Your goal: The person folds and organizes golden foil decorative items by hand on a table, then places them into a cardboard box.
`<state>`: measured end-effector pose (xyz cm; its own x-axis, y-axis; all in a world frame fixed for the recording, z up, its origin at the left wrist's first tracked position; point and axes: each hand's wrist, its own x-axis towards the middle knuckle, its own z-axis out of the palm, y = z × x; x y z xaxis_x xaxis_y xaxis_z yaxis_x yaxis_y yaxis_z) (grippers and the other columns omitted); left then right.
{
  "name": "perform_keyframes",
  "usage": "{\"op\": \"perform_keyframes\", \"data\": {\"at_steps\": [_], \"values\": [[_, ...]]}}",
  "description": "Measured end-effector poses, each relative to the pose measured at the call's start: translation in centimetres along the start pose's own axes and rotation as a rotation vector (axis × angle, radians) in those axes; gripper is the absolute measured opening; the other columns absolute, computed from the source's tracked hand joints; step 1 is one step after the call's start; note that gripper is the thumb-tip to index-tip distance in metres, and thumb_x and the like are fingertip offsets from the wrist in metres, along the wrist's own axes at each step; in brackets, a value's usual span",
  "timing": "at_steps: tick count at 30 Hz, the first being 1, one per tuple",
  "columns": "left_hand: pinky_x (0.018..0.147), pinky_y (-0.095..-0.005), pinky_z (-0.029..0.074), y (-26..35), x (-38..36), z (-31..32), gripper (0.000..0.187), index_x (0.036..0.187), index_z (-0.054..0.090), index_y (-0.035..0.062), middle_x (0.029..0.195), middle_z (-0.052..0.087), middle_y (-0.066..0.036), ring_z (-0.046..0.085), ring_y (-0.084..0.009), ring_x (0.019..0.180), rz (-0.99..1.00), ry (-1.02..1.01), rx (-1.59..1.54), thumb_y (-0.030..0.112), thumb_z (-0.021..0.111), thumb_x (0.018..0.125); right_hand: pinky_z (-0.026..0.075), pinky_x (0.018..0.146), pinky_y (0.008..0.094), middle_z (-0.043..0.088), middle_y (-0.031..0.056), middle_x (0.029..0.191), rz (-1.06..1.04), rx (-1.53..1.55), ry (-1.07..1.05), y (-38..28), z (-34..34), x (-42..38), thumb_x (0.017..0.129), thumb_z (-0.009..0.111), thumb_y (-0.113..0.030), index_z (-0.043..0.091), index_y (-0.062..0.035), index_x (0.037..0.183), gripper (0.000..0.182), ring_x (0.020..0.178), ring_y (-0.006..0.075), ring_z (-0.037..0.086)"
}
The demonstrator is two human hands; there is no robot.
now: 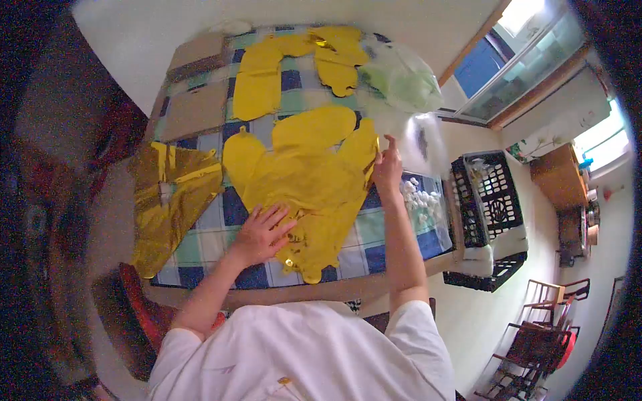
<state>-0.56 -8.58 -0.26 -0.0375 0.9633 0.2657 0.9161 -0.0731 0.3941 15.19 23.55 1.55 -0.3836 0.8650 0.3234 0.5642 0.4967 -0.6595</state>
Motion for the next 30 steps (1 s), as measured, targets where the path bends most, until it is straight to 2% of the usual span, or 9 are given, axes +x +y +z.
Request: {"op": "perform_keyframes", "data": {"at_steps": [2,3,6,8,10,12,15,17,30], "values": [[0.108,-0.0542,0.027,0.1,1.2,0.0,0.043,0.124,0.056,0.0181,0.139,0.045,-0.008,0.039,-0.0292,0.131,0.007,-0.003,-0.001,0.026,0.063,0.083,0.048,0.062,0.0443,0.063,0.0136,0.076,-0.087,0.043,0.042,-0.3,-0.3,0.8,0.084,0.058,-0.005,0.043,-0.0125,0.126,0.046,0.065,0.0324,0.062],[0.108,-0.0544,0.027,0.0,1.2,0.3,0.044,0.124,0.056,0.0180,0.139,0.045,-0.009,0.039,-0.0295,0.131,0.019,0.000,0.008,0.026,0.064,0.082,0.047,0.067,0.0447,0.062,0.0159,0.083,-0.023,0.023,0.024,0.0,-0.2,1.3,0.083,0.058,-0.003,0.045,-0.0100,0.124,0.044,0.076,0.0326,0.061],[0.107,-0.0549,0.027,-0.4,1.7,0.8,0.046,0.125,0.055,0.0178,0.139,0.045,-0.011,0.039,-0.0306,0.131,0.046,0.016,0.029,0.027,0.065,0.081,0.046,0.076,0.0445,0.060,0.0178,0.098,-0.298,-0.333,0.190,1.0,0.5,1.3,0.080,0.059,-0.003,0.048,-0.0071,0.120,0.042,0.092,0.0341,0.057],[0.107,-0.0553,0.027,-0.3,1.4,0.9,0.048,0.125,0.055,0.0175,0.139,0.044,-0.012,0.038,-0.0314,0.132,0.036,0.020,0.030,0.027,0.066,0.080,0.042,0.091,0.0427,0.053,0.0172,0.117,-0.318,-0.176,-0.015,-2.4,0.1,-1.2,0.076,0.061,-0.006,0.054,-0.0069,0.116,0.040,0.109,0.0366,0.049],[0.108,-0.0548,0.025,0.2,1.5,0.3,0.047,0.127,0.054,0.0179,0.140,0.043,-0.011,0.035,-0.0297,0.134,-0.026,0.052,0.004,0.028,0.064,0.082,0.036,0.100,0.0494,0.053,0.0162,0.121,-0.411,-0.106,-0.220,-3.5,2.3,-4.7,0.077,0.061,-0.012,0.056,-0.0070,0.113,0.037,0.116,0.0383,0.047],[0.109,-0.0547,0.023,0.2,1.4,0.1,0.048,0.128,0.053,0.0174,0.141,0.042,-0.011,0.033,-0.0289,0.135,-0.101,0.108,0.029,0.029,0.063,0.083,0.026,0.108,0.0540,0.047,0.0149,0.133,-0.810,-0.507,-0.438,-7.4,1.2,-7.9,0.084,0.059,-0.020,0.054,-0.0097,0.122,0.040,0.129,0.0352,0.039],[0.109,-0.0550,0.023,-0.8,0.2,0.5,0.049,0.129,0.052,0.0153,0.141,0.042,-0.012,0.033,-0.0290,0.135,-0.234,0.172,0.126,0.028,0.063,0.083,0.022,0.109,0.0552,0.040,0.0134,0.143,-0.538,-0.205,-0.421,-6.9,3.7,-10.5,0.090,0.054,-0.026,0.049,-0.0130,0.131,0.043,0.136,0.0320,0.031],[0.109,-0.0550,0.023,-1.5,-0.3,0.4,0.049,0.129,0.052,0.0137,0.141,0.042,-0.012,0.033,-0.0290,0.135,-0.301,0.148,0.171,0.028,0.063,0.084,0.021,0.109,0.0554,0.038,0.0135,0.144,-0.533,-0.246,-0.419,-6.4,3.9,-10.7,0.092,0.051,-0.028,0.046,-0.0142,0.135,0.045,0.136,0.0323,0.031],[0.109,-0.0550,0.023,-1.2,-0.1,0.0,0.046,0.127,0.053,0.0108,0.140,0.043,-0.013,0.035,-0.0312,0.134,-0.318,0.161,0.127,0.024,0.062,0.083,0.022,0.109,0.0551,0.038,0.0147,0.143,-0.579,-0.283,-0.405,-6.5,3.5,-11.1,0.092,0.051,-0.028,0.042,-0.0130,0.138,0.049,0.134,0.0328,0.033]]}}
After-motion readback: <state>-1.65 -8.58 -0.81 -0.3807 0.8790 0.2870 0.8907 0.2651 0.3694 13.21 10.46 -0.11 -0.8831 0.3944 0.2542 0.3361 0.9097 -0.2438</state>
